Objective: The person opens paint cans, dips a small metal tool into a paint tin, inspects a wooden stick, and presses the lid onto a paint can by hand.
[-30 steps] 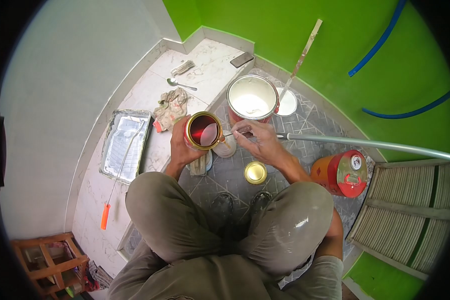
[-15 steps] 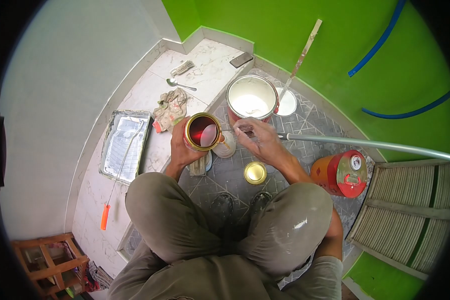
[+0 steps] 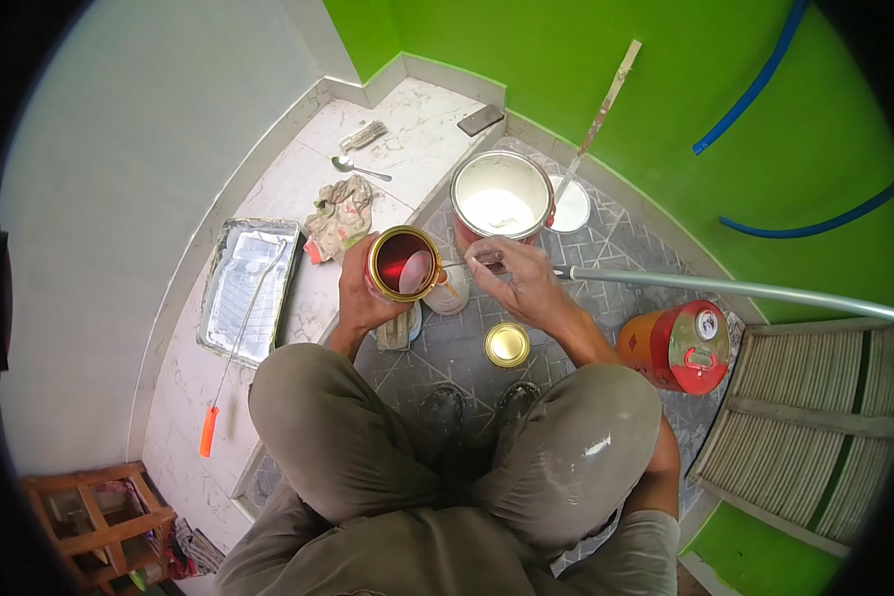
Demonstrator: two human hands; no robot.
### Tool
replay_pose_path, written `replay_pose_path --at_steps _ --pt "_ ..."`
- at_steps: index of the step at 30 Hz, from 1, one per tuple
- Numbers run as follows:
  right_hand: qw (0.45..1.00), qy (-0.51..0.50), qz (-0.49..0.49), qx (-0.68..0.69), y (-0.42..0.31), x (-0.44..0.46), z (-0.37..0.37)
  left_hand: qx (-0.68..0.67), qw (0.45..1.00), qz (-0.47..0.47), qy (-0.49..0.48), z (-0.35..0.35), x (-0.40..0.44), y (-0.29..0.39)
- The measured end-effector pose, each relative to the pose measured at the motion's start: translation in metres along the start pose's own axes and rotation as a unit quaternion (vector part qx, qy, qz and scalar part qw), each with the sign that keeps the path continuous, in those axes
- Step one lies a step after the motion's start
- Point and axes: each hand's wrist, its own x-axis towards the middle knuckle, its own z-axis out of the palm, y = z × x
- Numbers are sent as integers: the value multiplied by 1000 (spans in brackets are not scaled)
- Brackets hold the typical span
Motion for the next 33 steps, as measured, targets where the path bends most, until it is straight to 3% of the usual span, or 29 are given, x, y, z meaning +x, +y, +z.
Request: replay_pose_path --at_steps 9,20,24,33 --pt "999 13 27 45 0 -3 -2 -1 1000 -2 -4 0 0 1" --pt "1000 3 -20 16 -1 1 1 -8 1000 -9 -5 1 -1 -4" --pt "998 -3 31 59 -1 -2 0 -15 1000 -13 -7 1 -3 -5" --pt "999 -6 -13 33 2 -1 2 4 1000 -1 -1 3 -2 -5"
